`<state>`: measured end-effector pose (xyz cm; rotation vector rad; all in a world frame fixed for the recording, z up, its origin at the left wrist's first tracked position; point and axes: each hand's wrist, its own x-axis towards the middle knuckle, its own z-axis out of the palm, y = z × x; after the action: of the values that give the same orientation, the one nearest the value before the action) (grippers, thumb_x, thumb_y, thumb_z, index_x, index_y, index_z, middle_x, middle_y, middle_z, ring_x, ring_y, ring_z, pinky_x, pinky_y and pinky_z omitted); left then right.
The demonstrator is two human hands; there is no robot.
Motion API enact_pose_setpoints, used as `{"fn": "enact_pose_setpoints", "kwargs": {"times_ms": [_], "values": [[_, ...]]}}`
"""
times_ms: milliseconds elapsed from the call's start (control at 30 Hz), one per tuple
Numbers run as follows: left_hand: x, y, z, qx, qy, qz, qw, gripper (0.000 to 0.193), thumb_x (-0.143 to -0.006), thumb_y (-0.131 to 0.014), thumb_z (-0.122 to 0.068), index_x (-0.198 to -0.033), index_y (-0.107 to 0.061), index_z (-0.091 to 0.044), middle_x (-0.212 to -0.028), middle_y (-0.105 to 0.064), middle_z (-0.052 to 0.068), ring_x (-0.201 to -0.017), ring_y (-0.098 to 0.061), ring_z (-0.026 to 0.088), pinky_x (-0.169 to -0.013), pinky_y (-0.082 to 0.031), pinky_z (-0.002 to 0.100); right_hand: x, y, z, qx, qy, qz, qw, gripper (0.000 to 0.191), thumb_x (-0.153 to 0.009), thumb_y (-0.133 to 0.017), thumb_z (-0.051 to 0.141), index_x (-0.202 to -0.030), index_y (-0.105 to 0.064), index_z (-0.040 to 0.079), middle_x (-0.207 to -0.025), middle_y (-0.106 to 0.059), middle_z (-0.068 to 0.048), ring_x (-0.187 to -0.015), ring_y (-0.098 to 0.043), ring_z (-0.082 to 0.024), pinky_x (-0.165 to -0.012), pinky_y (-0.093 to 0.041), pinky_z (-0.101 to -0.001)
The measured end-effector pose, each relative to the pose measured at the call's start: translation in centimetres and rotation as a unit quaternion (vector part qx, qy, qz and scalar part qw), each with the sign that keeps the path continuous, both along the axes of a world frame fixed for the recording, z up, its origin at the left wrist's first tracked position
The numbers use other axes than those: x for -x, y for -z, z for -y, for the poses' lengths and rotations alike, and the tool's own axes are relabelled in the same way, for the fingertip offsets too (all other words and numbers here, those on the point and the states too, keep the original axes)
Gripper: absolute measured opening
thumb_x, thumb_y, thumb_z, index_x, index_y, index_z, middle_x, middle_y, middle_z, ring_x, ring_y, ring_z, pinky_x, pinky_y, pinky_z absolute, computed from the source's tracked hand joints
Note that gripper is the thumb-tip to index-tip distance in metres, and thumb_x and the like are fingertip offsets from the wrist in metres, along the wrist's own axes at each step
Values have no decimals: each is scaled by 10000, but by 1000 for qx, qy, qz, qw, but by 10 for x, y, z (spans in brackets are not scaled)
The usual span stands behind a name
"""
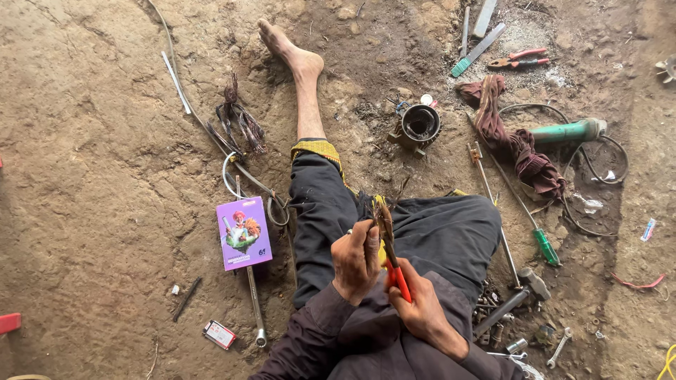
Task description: The person lies on a dirt floor dismantling an electric motor stator. They pull dark wire windings out of the stator housing by hand, then use red-handled pliers to grip, cut and strip sections of the wire, working the windings off their lap and collecting the removed wire.
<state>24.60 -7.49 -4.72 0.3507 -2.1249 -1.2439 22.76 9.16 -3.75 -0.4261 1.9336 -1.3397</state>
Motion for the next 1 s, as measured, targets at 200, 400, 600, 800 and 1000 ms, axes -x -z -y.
{"fn": "enact_pose_setpoints", "kwargs": {"times_ms": [200,400,600,800,1000], "values": [[-3,2,0,-23,17,7,1000,130,-1091,-549,-153,-1045,-609,-47,-657,-596,66,-538,-619,227,-497,-450,361,0,2,1,17,0,15,1000,562,-815,-529,0,-1369,-506,90,-924,-650,-51,-819,-673,-156,-778,-555,-311],[-3,4,-2,-16,19,7,1000,130,-1085,-555,-152,-1040,-612,-44,-648,-594,78,-534,-620,238,-497,-450,369,-3,14,-4,-39,26,26,999,426,-868,-561,35,-1292,-560,71,-834,-635,-73,-711,-628,-164,-692,-537,-323],[1,11,-3,-112,18,30,993,185,-1095,-516,-181,-1014,-612,-46,-651,-617,30,-518,-618,140,-455,-460,312,1,12,-5,70,-4,65,995,592,-841,-543,56,-1430,-481,48,-993,-589,-81,-876,-585,-165,-798,-510,-323],[2,24,5,-400,78,-9,913,267,-1137,-488,-222,-950,-578,-55,-667,-477,-59,-547,-368,17,-462,-278,222,10,15,-9,200,-19,239,950,697,-848,-541,134,-1517,-400,-4,-1148,-628,-122,-1001,-626,-212,-877,-517,-354],[0,32,10,-516,118,-25,848,269,-1125,-480,-229,-911,-549,-82,-649,-397,-87,-529,-301,6,-452,-238,204,15,22,-14,292,-62,363,883,796,-859,-569,218,-1583,-337,-15,-1222,-610,-163,-1030,-630,-260,-869,-497,-360]]}}
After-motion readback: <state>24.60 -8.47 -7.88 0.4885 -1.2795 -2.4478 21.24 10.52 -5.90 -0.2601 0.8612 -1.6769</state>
